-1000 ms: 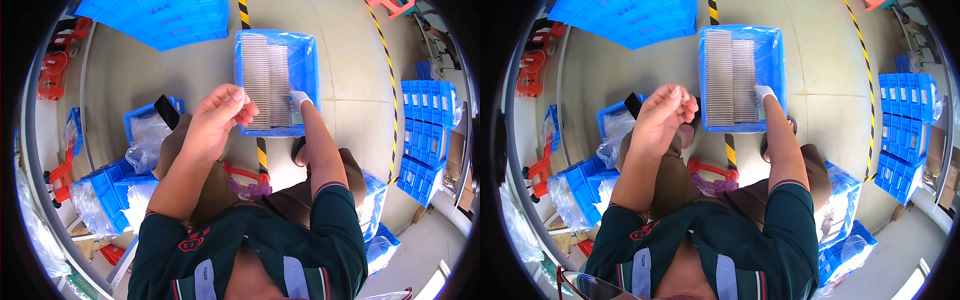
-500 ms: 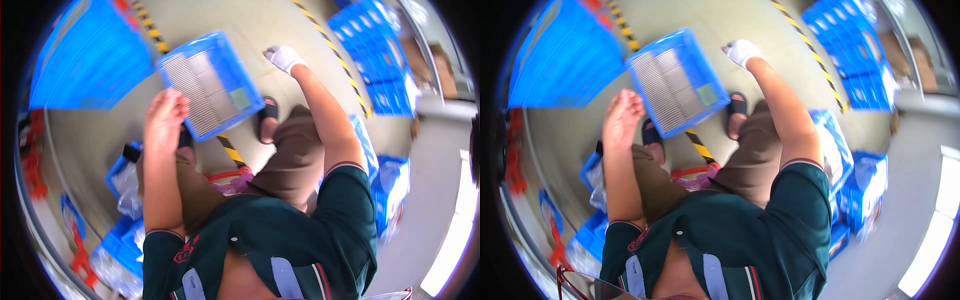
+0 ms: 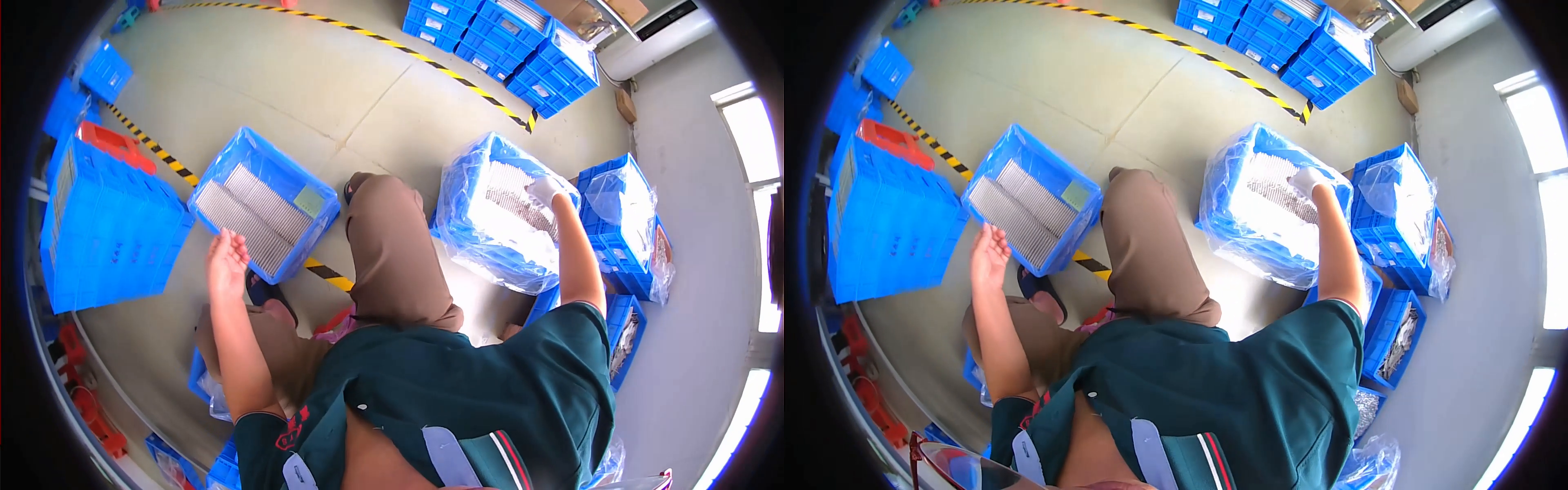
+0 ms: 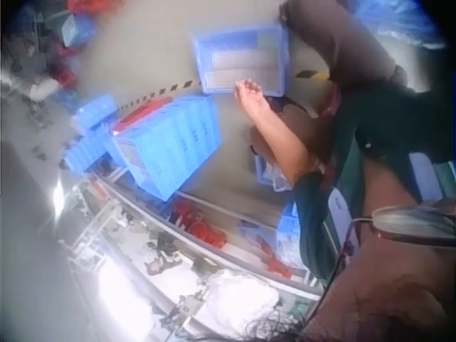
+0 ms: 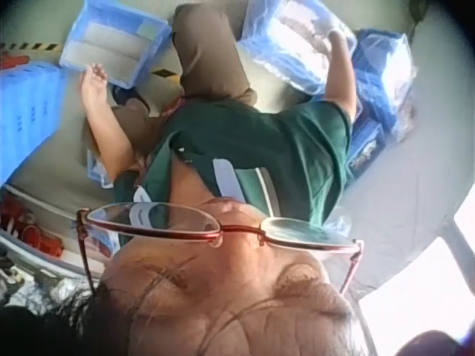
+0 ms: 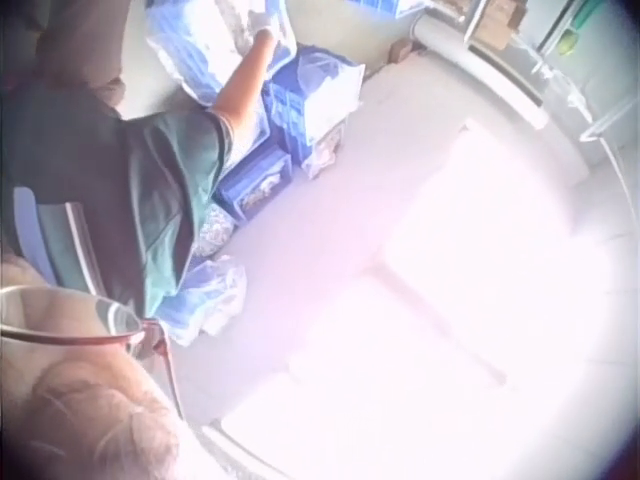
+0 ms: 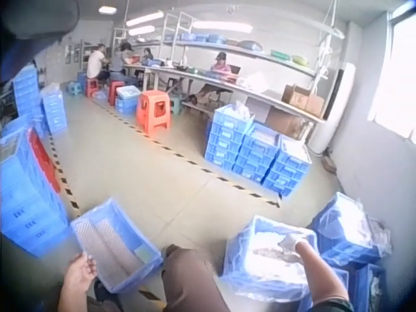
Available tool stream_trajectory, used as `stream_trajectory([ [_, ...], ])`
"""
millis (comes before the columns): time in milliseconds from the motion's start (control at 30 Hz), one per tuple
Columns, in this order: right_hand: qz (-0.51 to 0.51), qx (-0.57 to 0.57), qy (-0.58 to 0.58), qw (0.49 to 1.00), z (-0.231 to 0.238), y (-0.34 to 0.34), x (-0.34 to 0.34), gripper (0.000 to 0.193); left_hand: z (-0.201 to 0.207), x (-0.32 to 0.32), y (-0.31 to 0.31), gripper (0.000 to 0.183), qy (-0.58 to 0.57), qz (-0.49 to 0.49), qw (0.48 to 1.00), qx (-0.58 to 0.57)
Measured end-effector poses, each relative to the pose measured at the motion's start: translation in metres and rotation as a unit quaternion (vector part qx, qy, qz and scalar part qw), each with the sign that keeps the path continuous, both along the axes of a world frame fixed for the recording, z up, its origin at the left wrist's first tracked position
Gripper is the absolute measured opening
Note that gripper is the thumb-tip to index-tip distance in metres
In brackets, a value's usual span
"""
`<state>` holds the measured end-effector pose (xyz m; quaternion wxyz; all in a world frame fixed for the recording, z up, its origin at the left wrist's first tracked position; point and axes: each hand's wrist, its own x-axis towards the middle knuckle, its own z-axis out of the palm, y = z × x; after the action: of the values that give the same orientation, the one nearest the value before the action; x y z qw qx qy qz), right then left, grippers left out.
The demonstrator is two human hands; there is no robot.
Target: The person sorts and organizes metal strips into blue plastic crates by hand, wearing a protective glove.
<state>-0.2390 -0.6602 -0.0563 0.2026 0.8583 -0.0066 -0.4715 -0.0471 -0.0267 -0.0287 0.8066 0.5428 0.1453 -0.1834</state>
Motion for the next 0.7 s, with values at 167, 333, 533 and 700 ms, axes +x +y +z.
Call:
stream_trajectory([
  [167,-0.338,0.025,-0.223,0.914,-0.080,-0.041,-0.016,0.036,-0.048,-0.049,-0.046,0.020,0.076,-0.088,0.993,0.017],
  [333,-0.461,0.069,-0.334,0.819,-0.049,0.061,0.057,0.047,-0.091,-0.105,-0.043,0.020,0.202,-0.080,0.972,0.090],
  [533,-0.500,0.050,-0.352,0.789,-0.044,0.071,0.080,0.046,-0.095,-0.101,-0.045,0.020,0.199,-0.080,0.970,0.116],
  [700,-0.427,0.053,-0.361,0.827,-0.098,0.055,0.098,0.047,-0.093,-0.102,-0.037,0.020,0.199,-0.067,0.968,0.137],
])
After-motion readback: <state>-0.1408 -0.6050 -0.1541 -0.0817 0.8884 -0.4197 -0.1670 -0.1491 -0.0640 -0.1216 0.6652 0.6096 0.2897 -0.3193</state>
